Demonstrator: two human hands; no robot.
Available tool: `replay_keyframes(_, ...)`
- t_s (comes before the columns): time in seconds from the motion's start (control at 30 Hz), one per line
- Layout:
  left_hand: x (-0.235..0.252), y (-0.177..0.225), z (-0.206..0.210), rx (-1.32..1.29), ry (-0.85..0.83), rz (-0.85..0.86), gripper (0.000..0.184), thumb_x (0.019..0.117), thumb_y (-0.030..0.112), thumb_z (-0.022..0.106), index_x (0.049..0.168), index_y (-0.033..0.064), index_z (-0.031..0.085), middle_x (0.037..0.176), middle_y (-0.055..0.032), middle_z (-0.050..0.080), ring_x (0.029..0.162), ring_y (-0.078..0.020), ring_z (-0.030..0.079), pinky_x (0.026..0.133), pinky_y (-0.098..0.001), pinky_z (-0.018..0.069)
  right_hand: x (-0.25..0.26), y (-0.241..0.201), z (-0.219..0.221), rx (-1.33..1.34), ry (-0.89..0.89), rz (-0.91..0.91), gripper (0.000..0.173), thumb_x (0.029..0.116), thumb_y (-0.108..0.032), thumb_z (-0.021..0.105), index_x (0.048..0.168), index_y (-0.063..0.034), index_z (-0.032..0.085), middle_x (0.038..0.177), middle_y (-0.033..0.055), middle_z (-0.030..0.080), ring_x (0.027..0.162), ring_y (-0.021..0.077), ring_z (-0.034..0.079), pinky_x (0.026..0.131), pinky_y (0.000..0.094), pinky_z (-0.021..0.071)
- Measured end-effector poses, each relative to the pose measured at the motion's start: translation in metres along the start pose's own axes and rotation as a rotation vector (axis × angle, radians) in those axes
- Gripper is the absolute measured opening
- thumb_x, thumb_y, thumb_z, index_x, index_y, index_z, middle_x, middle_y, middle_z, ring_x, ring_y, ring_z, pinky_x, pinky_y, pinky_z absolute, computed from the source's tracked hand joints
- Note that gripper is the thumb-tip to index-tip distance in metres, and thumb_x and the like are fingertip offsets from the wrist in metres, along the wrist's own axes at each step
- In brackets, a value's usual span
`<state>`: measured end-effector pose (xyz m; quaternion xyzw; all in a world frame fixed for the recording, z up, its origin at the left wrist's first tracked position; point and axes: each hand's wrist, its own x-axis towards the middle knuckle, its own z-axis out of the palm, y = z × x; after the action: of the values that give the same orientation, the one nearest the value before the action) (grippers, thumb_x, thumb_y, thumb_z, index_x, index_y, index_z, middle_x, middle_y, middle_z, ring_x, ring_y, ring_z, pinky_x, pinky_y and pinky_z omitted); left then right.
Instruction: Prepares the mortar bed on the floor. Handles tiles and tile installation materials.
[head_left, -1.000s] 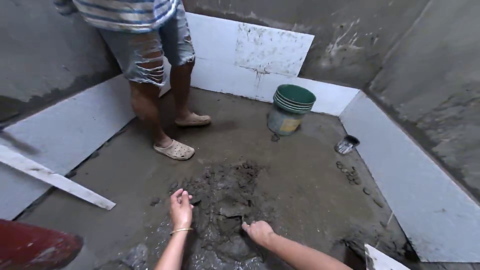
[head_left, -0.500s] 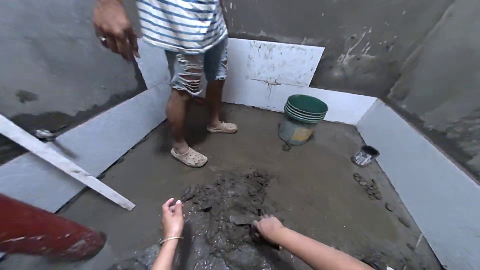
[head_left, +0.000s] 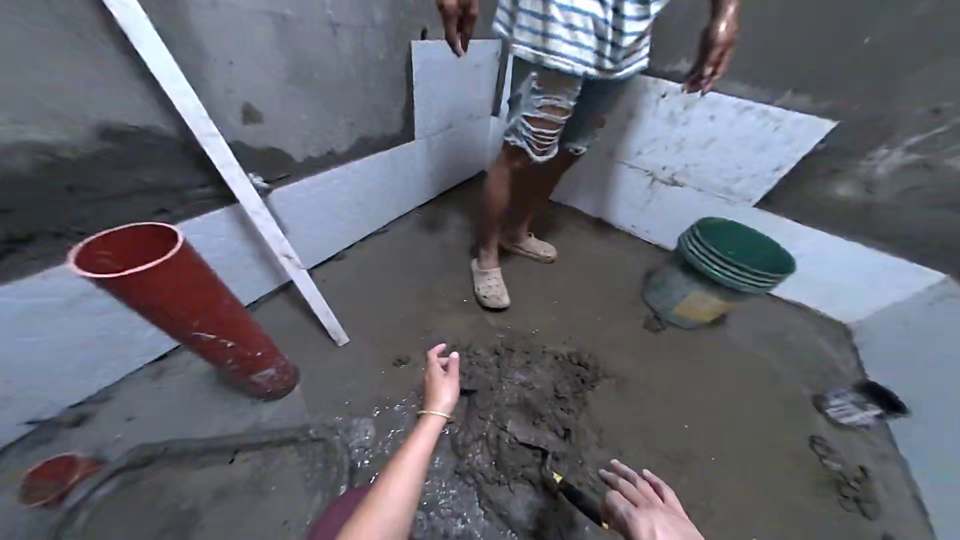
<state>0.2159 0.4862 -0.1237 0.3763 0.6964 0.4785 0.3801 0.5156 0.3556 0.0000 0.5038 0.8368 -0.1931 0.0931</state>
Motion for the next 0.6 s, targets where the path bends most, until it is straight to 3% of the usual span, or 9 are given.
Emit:
replay_keyframes(0.13, -0.010, -0.002, -0.001, 0.052, -0.037, 0.017, 0.048, 0.1111, 0.022, 0.045, 0.152, -0.0023, 0.037, 0.120, -0.0233, 0.064, 0.093, -0.0267, 0.068, 0.082, -0.0409, 0.0565, 0.006, 0.008, -0.010, 0.003, -0.096, -0.027, 0.024, 0.1040, -0.006, 0.053, 0.117, 0.0037, 0.071, 0.146, 0.0250, 0.057, 0.149, 0.0456, 0.037, 0.121, 0.0676, 0.0193)
replay_keyframes(0.23, -0.021, 0.005, -0.009, 0.079, -0.053, 0.026, 0.047, 0.1116, 0.021, 0.042, 0.152, -0.0028, 0.037, 0.122, -0.0238, 0.063, 0.093, -0.0267, 0.068, 0.081, -0.0407, 0.0566, -0.002, 0.012, -0.006, 0.101, 0.013, -0.064, 0.044, 0.1070, -0.034, 0.054, 0.111, 0.0053, 0.074, 0.151, 0.0268, 0.052, 0.150, 0.0470, 0.035, 0.120, 0.0672, 0.0248)
replay_keyframes(0.3, -0.030, 0.011, -0.013, 0.088, -0.050, 0.051, 0.045, 0.1120, 0.020, 0.040, 0.150, -0.0034, 0.038, 0.118, -0.0218, 0.065, 0.087, -0.0225, 0.067, 0.077, -0.0371, 0.0562, -0.006, 0.012, -0.008, 0.124, 0.073, -0.093, 0.049, 0.1049, -0.041, 0.056, 0.109, 0.0051, 0.073, 0.154, 0.0279, 0.048, 0.150, 0.0481, 0.034, 0.119, 0.0671, 0.0282)
replay_keyframes(0.37, -0.044, 0.018, -0.016, 0.067, -0.049, 0.070, 0.042, 0.1125, 0.020, 0.038, 0.146, -0.0038, 0.043, 0.111, -0.0158, 0.067, 0.078, -0.0141, 0.064, 0.070, -0.0294, 0.0536, -0.006, 0.008, -0.010, 0.141, 0.103, -0.123, 0.042, 0.1039, -0.036, 0.060, 0.110, 0.0038, 0.072, 0.153, 0.0290, 0.048, 0.148, 0.0496, 0.036, 0.117, 0.0677, 0.0312)
replay_keyframes(0.43, -0.069, 0.022, -0.018, 0.018, -0.083, 0.064, 0.039, 0.1125, 0.021, 0.036, 0.139, -0.0037, 0.051, 0.102, -0.0090, 0.068, 0.070, -0.0079, 0.062, 0.063, -0.0234, 0.0516, -0.001, -0.001, -0.005, 0.185, 0.145, -0.172, 0.024, 0.1019, -0.018, 0.062, 0.107, 0.0010, 0.075, 0.149, 0.0277, 0.053, 0.146, 0.0499, 0.040, 0.115, 0.0690, 0.0327)
replay_keyframes(0.5, -0.100, 0.035, -0.018, -0.033, -0.141, 0.043, 0.038, 0.1119, 0.021, 0.035, 0.132, -0.0026, 0.056, 0.099, -0.0044, 0.070, 0.067, -0.0042, 0.060, 0.059, -0.0199, 0.0492, 0.013, -0.011, 0.003, 0.199, 0.170, -0.236, 0.017, 0.0987, -0.006, 0.061, 0.103, -0.0004, 0.077, 0.146, 0.0240, 0.058, 0.145, 0.0474, 0.043, 0.116, 0.0691, 0.0324)
replay_keyframes(0.6, -0.139, 0.056, -0.016, -0.074, -0.160, 0.038, 0.036, 0.1101, 0.022, 0.036, 0.128, 0.0000, 0.059, 0.098, 0.0008, 0.071, 0.068, -0.0012, 0.060, 0.059, -0.0169, 0.0491, 0.042, -0.014, 0.016, 0.162, 0.034, -0.200, 0.020, 0.0986, -0.008, 0.061, 0.107, 0.0010, 0.076, 0.148, 0.0219, 0.057, 0.149, 0.0440, 0.039, 0.118, 0.0699, 0.0251)
